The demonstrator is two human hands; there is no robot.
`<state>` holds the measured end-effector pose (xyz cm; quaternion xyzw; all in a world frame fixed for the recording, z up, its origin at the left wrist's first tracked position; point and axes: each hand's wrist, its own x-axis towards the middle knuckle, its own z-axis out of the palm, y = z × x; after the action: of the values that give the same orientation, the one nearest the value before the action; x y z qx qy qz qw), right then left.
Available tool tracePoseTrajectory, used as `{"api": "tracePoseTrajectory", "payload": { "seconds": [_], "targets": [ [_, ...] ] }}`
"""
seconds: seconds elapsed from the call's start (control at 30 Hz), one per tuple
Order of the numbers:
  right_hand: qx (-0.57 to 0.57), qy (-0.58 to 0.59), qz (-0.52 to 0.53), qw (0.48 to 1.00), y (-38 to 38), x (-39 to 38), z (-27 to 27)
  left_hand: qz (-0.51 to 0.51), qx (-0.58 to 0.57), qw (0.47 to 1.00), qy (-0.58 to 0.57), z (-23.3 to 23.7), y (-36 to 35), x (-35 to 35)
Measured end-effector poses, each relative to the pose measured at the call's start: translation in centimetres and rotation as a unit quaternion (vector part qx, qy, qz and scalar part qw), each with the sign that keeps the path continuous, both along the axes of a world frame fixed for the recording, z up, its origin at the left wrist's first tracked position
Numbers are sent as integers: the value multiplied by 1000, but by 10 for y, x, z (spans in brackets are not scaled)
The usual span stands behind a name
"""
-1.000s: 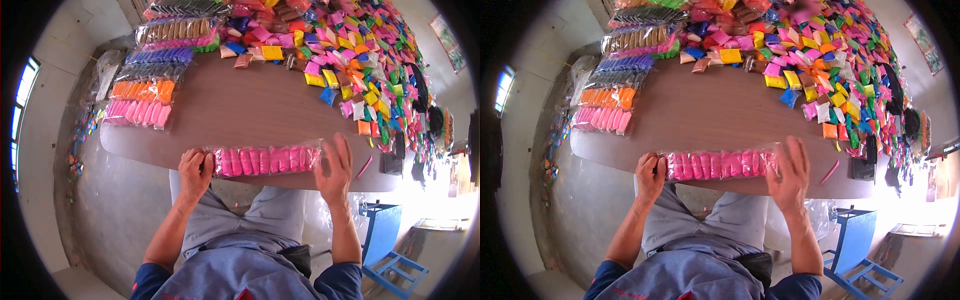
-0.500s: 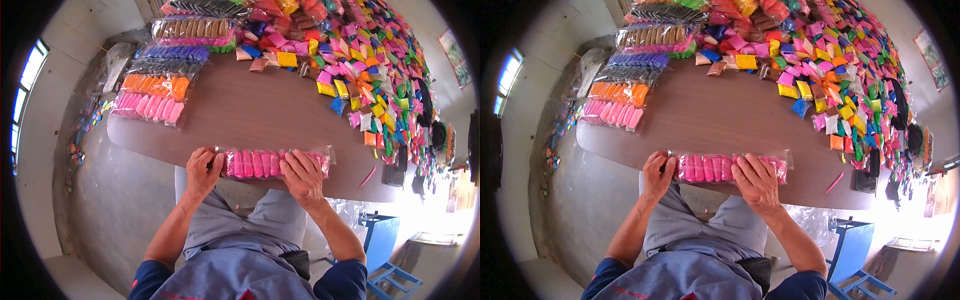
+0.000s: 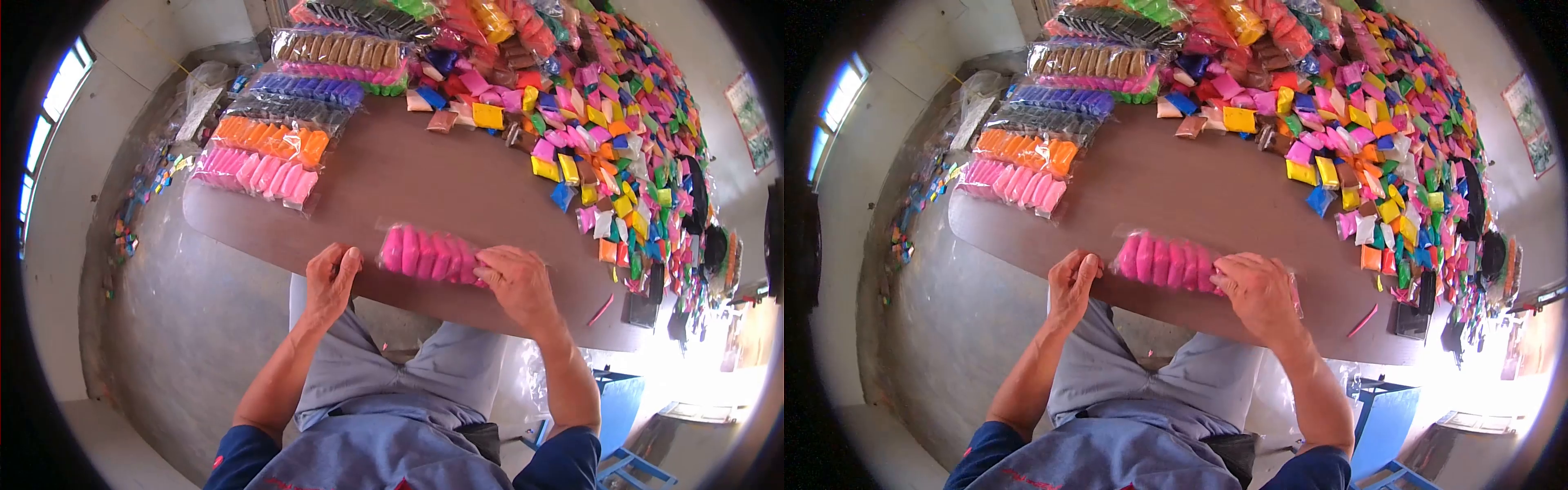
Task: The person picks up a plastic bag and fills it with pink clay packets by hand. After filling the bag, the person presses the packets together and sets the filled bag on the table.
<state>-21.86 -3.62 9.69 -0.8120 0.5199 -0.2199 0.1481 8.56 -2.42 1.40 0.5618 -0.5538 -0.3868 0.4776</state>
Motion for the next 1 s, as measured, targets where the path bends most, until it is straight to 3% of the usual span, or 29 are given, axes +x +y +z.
{"api": "tracePoseTrajectory", "payload": {
  "seconds": [0.1,0.2,0.3,0.37,0.43,0.53,0.63,0.73,0.83,1.0],
  "targets": [
    [209,-15,-28,977,-29,-6,12,-5,13,1000,27,0,0,1],
    [359,-66,14,931,-78,-25,-17,-17,-8,1000,23,3,1,2],
    [413,-136,-56,899,-93,-31,-18,-23,-36,999,14,3,2,2],
    [348,-97,-57,931,-100,-43,-34,-23,-53,998,3,1,1,1],
    [308,-57,-72,947,-95,-38,-23,-25,-72,997,-16,-3,0,1],
    [150,-20,-132,980,-83,-23,6,-26,-78,996,-34,0,0,-1],
    [-25,19,-35,999,-69,-12,17,-20,-88,995,-48,4,1,-6],
    [-72,111,35,991,-54,12,13,-5,-142,985,-99,2,1,-11],
    [7,136,51,989,-50,26,-23,4,-170,975,-143,0,0,-13],
    [38,141,36,989,-51,28,-24,6,-198,963,-180,-6,1,-13]
  ]
}}
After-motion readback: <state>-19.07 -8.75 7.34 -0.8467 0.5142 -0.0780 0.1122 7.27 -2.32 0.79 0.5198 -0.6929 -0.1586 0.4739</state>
